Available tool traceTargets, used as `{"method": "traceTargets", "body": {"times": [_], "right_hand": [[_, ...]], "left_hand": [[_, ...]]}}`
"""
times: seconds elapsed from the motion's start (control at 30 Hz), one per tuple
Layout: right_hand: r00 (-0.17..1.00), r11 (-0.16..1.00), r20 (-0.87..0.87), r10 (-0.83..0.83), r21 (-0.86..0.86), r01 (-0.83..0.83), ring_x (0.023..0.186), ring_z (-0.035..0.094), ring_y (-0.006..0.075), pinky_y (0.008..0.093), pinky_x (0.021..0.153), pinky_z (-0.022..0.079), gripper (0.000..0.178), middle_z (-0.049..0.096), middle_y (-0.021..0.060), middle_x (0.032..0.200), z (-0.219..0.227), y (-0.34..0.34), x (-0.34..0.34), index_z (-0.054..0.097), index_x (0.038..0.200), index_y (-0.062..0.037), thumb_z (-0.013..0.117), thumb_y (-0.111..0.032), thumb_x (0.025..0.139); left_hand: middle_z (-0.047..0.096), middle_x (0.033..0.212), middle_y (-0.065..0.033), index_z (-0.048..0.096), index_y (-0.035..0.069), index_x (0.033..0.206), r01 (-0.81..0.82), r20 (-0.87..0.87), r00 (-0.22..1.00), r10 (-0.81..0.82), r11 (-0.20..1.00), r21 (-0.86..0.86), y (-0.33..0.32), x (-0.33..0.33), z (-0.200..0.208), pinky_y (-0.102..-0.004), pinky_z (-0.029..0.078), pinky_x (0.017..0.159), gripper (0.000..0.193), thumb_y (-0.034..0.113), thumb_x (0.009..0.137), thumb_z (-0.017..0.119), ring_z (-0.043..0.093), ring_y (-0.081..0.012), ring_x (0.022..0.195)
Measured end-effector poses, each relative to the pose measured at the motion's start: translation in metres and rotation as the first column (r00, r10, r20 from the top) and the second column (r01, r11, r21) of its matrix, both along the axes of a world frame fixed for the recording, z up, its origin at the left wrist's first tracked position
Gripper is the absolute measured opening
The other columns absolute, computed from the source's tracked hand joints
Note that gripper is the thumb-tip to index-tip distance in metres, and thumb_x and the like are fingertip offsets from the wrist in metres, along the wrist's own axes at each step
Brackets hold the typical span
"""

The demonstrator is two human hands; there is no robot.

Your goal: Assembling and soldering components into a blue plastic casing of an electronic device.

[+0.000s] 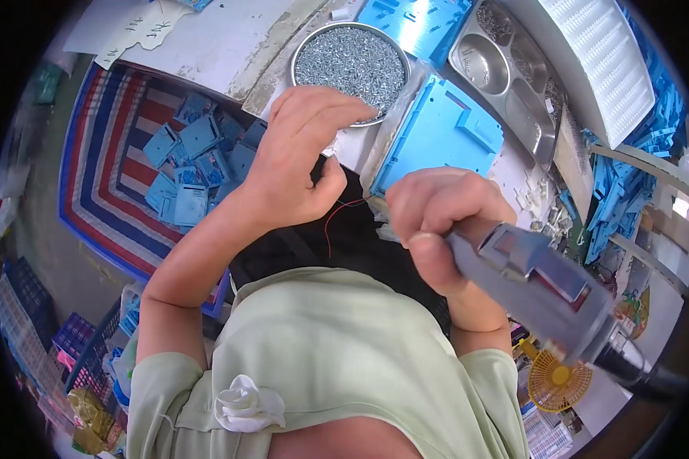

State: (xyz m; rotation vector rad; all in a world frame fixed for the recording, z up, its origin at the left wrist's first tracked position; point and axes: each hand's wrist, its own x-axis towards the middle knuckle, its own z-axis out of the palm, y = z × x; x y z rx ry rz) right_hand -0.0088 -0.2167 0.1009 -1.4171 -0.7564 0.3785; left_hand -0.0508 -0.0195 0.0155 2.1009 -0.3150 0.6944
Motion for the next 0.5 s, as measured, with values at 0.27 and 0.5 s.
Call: {"method": "traceTargets", "body": {"times": [0.27,0.5], "right_hand": [[0.995,0.992,0.038,-0.092,0.093,0.088,0.056,0.053,0.0162,0.0353,0.060,0.047,0.024,0.054,0.0019,0.065,0.016,-0.041,0.012,0.053,0.101,-0.0080,0.070,-0.024,0.097],[0.949,0.854,-0.029,-0.313,0.430,0.294,0.053,0.050,0.0135,0.0307,0.053,0.045,0.018,0.055,0.0043,0.066,-0.010,-0.120,0.059,0.051,0.108,-0.0054,0.065,-0.014,0.099]], "left_hand": [[0.069,0.114,-0.0098,0.069,0.004,0.111,0.214,0.007,0.976,-0.217,0.968,0.130,-0.047,0.045,0.008,-0.0430,0.051,0.087,0.032,0.002,0.079,0.070,0.063,-0.0325,0.100],[0.069,0.122,-0.0028,0.074,0.010,0.111,0.355,-0.154,0.934,-0.321,0.877,0.324,-0.084,0.055,0.011,-0.0420,0.047,0.089,0.034,0.017,0.079,0.078,0.061,-0.0274,0.105]]}}
